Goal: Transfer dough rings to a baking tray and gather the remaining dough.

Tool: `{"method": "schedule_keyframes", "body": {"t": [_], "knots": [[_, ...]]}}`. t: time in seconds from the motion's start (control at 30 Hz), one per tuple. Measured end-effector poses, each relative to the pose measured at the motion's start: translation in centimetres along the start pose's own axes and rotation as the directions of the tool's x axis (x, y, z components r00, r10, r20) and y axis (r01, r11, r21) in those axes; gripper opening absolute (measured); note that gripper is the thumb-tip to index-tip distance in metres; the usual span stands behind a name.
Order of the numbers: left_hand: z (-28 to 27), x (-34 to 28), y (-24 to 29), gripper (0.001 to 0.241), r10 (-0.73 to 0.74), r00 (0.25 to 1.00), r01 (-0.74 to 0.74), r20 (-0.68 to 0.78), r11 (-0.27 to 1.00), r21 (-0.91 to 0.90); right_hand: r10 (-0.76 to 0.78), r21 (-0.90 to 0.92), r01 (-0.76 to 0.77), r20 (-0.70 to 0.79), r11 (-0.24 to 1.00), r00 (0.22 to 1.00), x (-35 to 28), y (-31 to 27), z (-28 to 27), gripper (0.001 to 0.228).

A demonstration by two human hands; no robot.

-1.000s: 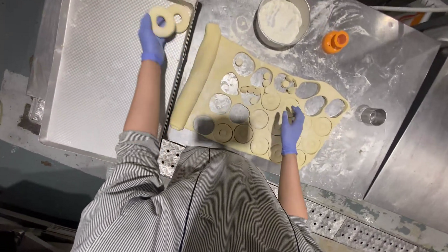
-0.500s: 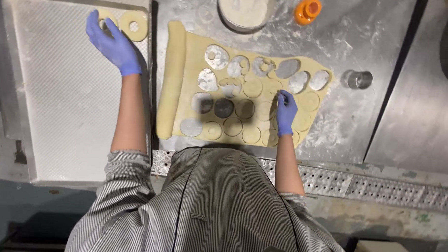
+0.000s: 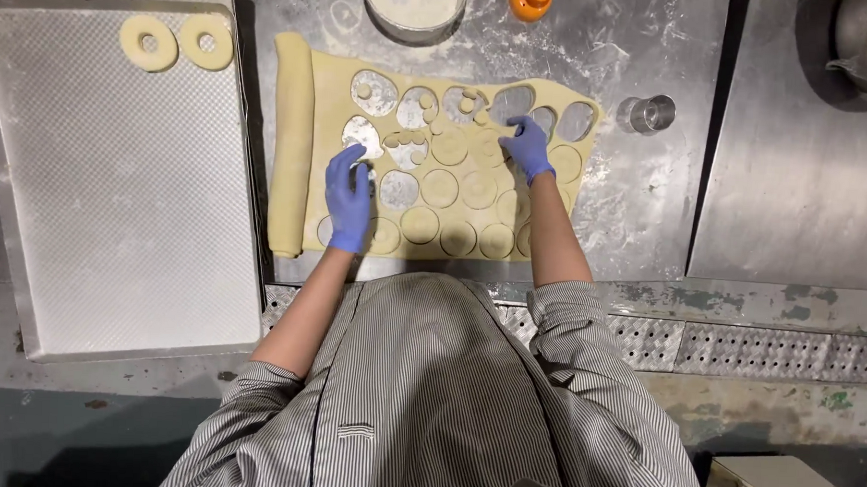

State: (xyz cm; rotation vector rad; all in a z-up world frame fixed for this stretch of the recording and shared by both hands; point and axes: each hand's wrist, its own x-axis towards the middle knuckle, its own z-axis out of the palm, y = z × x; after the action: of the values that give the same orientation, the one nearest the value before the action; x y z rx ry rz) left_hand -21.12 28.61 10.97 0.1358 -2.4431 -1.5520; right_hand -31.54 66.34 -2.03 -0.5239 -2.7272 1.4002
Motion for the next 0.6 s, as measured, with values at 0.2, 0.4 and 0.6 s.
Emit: {"method": "schedule_keyframes", "body": {"t": [0.2, 0.4, 0.6], "knots": [[-2.3, 0.2, -0.8, 0.025, 0.014, 0.996, -0.009, -0.083, 0.998, 0.061, -0.287, -0.191, 0.225, -0.424, 0.955, 0.859, 0.9, 3.0, -0.6, 0.041], [-1.6, -0.4, 0.5, 0.024, -0.039, 0.992, 0.037, -0.117, 0.999, -0.022, -0.149, -0.172, 0.120, -0.164, 0.978, 0.975, -3.0, 1.7, 3.1, 0.033], [0.8, -0.9, 1.4, 0.024, -0.033, 0.999, 0.031, -0.019, 0.996, -0.082, -0.208, -0.380, 0.222, 0.078, 0.898, 0.975, -4.8, -1.2, 2.4, 0.050]]}}
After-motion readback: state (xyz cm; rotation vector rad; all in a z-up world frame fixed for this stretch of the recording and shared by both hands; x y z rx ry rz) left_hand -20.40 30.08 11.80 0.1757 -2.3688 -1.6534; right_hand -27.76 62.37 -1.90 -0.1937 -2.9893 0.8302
